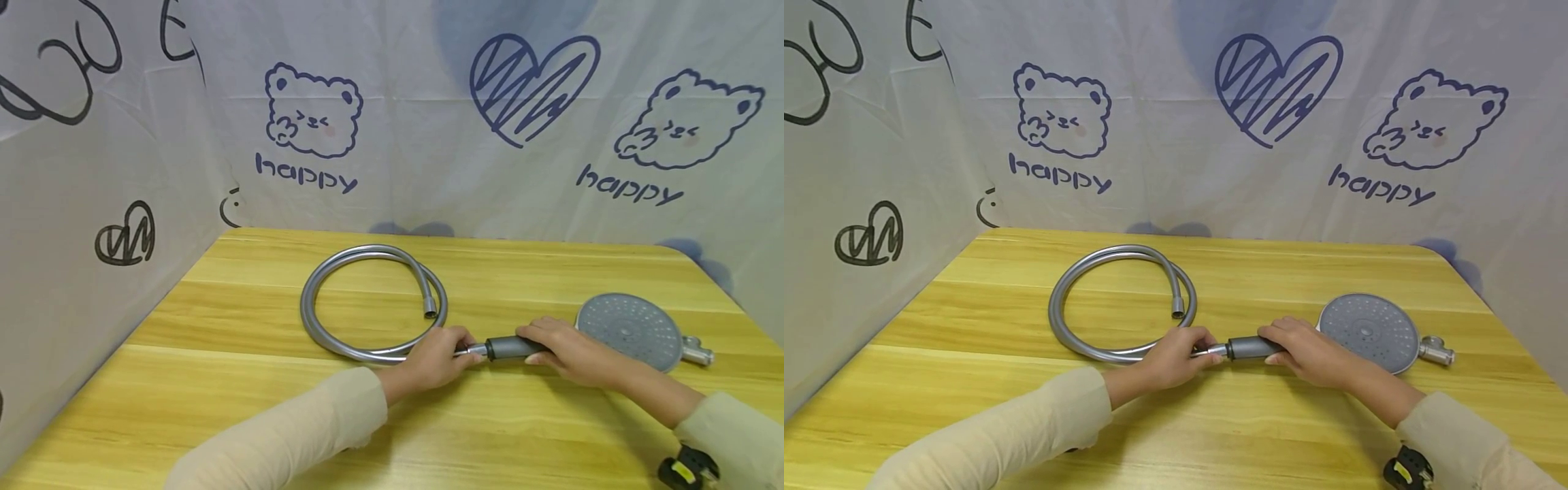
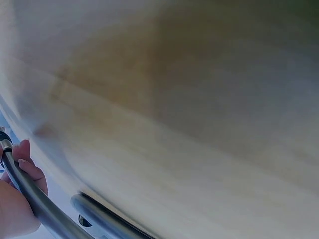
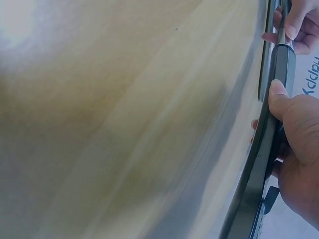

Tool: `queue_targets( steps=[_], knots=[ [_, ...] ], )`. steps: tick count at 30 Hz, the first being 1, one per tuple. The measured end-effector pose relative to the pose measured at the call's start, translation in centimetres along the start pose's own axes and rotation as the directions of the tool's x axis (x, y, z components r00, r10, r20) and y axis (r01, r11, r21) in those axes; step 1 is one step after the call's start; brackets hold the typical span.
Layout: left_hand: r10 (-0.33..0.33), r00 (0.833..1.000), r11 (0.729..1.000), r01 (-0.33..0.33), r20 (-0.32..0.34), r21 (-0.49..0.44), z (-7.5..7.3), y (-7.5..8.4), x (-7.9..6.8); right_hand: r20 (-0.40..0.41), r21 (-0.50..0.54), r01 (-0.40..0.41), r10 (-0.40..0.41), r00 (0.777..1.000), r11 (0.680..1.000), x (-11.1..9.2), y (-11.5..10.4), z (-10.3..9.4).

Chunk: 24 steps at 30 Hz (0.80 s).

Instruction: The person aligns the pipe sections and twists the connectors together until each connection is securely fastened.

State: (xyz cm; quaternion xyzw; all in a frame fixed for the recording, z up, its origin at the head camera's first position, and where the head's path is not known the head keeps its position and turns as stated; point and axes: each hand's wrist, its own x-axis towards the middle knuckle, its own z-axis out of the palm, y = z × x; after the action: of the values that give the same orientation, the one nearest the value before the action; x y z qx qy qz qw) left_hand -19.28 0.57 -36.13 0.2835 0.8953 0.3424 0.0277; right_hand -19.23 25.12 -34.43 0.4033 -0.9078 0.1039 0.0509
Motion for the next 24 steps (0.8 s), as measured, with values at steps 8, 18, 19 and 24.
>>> queue_targets(
  steps=[8, 18, 19, 24],
  knots=[
    [0.002, 1.000, 0.999, -0.001, -0.023, 0.045, 0.16, 0.11, 0.03, -0.004, -0.003, 0.002, -0.002, 1.000, 1.000, 0.16, -0.02, -0.01],
    [0.006, 0.999, 1.000, -0.005, 0.045, -0.021, -0.28, -0.09, 0.24, 0.011, -0.008, -0.018, 0.018, 1.000, 1.000, 0.18, -0.05, -0.07],
    [0.012, 0.998, 1.000, -0.011, 0.056, -0.006, -0.34, -0.09, 0.30, 0.014, -0.008, -0.018, 0.018, 1.000, 1.000, 0.18, -0.03, -0.07],
    [0.019, 0.994, 1.000, -0.020, 0.111, 0.004, -0.51, 0.09, 0.48, 0.015, -0.005, -0.008, 0.008, 1.000, 1.000, 0.24, 0.08, 0.00]
  ],
)
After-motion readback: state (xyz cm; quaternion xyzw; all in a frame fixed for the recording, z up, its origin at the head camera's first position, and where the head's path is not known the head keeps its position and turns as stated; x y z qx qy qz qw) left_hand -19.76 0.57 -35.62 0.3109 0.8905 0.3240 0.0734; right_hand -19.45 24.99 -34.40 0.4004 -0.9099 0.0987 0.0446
